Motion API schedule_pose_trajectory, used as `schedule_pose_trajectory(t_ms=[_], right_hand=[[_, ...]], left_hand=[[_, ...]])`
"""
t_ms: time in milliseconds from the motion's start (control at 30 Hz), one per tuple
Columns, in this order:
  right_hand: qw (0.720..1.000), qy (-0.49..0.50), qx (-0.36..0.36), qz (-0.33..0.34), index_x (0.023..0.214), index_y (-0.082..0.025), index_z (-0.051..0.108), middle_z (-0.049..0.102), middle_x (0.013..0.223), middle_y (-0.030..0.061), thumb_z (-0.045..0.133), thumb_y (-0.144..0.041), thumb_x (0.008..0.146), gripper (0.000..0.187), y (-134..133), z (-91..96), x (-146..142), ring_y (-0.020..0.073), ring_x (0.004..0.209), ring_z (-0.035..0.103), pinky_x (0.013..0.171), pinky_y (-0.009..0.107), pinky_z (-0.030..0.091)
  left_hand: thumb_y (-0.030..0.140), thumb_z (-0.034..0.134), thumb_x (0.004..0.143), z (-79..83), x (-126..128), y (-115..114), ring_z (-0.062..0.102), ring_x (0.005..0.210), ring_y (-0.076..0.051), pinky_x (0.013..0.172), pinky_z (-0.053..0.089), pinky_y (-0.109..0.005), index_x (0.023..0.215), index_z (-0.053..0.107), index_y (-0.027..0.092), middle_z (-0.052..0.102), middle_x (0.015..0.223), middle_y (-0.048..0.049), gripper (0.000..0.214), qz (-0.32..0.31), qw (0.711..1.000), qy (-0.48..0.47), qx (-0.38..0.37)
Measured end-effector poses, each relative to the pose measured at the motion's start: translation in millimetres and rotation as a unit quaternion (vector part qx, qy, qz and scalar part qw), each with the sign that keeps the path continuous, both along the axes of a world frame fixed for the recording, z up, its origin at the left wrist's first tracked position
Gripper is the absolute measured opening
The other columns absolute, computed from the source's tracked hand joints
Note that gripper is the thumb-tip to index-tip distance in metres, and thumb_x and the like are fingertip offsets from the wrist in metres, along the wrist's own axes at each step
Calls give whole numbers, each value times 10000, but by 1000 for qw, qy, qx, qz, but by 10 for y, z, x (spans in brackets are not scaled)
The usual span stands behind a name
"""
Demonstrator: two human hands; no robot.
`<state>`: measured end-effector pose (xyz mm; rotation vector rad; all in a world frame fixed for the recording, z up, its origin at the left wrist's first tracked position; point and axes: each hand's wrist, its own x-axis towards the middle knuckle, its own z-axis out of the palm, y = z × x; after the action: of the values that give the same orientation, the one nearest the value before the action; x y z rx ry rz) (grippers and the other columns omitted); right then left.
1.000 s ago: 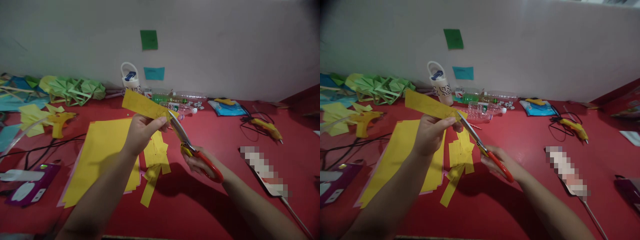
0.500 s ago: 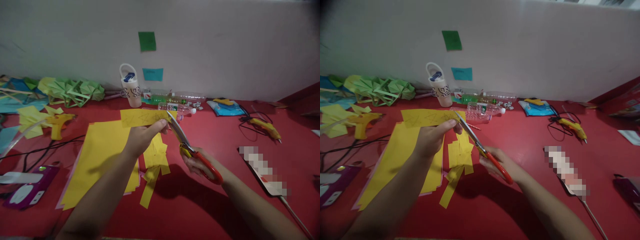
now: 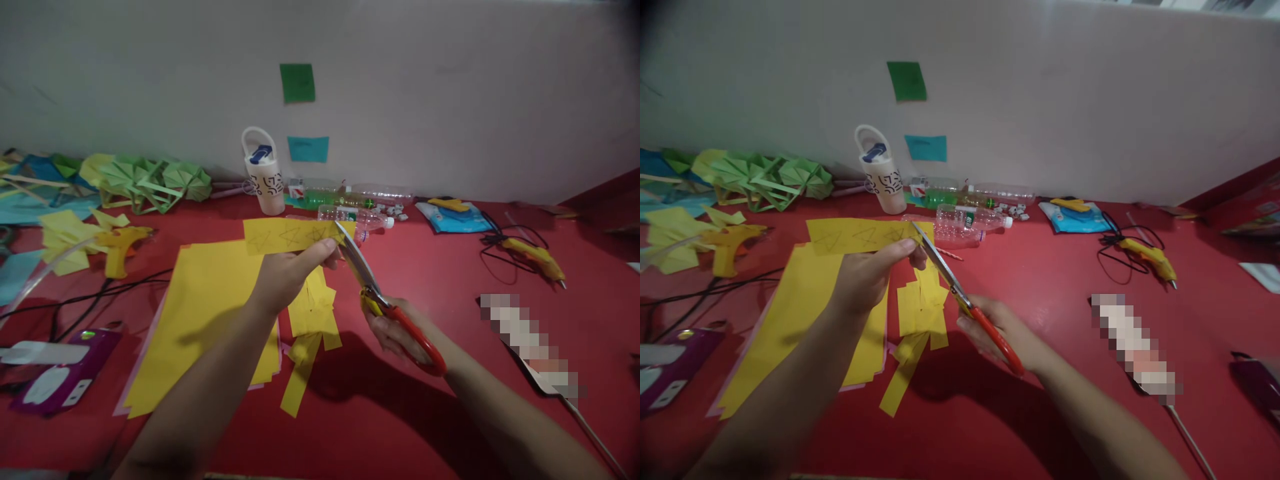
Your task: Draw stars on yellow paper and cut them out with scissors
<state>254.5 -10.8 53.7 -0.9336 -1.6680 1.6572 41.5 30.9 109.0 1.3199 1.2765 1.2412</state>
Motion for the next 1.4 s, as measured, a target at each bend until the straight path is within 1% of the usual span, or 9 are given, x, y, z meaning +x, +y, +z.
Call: schedule_pose_trajectory(t_ms=[133,233,433,533,667,867,1100,1233,1400], right_hand=[[1000,-2,-8,-7,732,-231,405,384,527,-98,569,-691,889,513,-1,3,-3,45,366,294,347,200,257],[1000,-3,-6,-11,720,-233,397,370,520,-102,577,-697,878,522,-4,30,-16,46,364,292,355,203,274],[999,-29,-15,-28,706,-238,385,357,497,-107,563,-747,844,557,-8,56,-29,51,352,288,363,216,289],[999,-29,-14,-25,718,-239,390,357,509,-105,570,-727,853,537,-3,34,-16,53,354,290,363,219,283],[999,-21,-13,-19,724,-233,393,368,532,-97,576,-669,889,500,7,-9,4,53,376,296,382,216,287],[999,-25,-27,-6,727,-234,389,365,541,-96,583,-662,887,497,25,11,28,59,390,304,382,215,287],[999,-32,-27,16,732,-232,396,370,546,-95,576,-692,880,516,33,66,25,62,408,312,397,218,299],[999,-12,-43,22,732,-235,378,359,554,-99,585,-679,887,514,26,79,20,56,403,299,384,215,265],[998,-1,-54,29,726,-234,375,354,551,-102,594,-688,877,526,23,79,22,52,395,287,389,219,261]], left_hand=[[388,689,758,9,0,6,707,722,-189,726,576,-303,552,706,212,735,642,-26,271,-17,1000,-12,21],[351,674,769,21,10,17,698,676,-177,691,573,-295,558,705,205,727,617,-28,258,-40,997,-33,50],[246,662,764,30,10,75,639,550,-132,568,524,-263,581,695,194,687,563,0,193,-79,985,-101,119],[220,652,783,25,-19,105,613,548,-107,563,496,-241,609,694,195,679,578,13,181,-65,982,-123,128],[206,643,794,39,-47,123,573,537,-90,557,475,-231,599,633,193,630,570,28,196,-47,980,-127,149],[220,638,768,78,-18,112,555,487,-90,497,455,-231,675,645,191,605,549,38,97,-45,983,-103,144],[258,614,737,148,-2,58,539,470,-96,487,476,-248,691,641,190,576,539,36,87,-44,990,-49,123],[261,620,730,150,-4,66,544,473,-94,489,481,-244,688,639,188,578,545,35,87,-51,989,-57,123],[254,628,732,134,-4,72,539,469,-90,491,484,-237,708,658,183,587,538,39,80,-59,988,-74,119]])
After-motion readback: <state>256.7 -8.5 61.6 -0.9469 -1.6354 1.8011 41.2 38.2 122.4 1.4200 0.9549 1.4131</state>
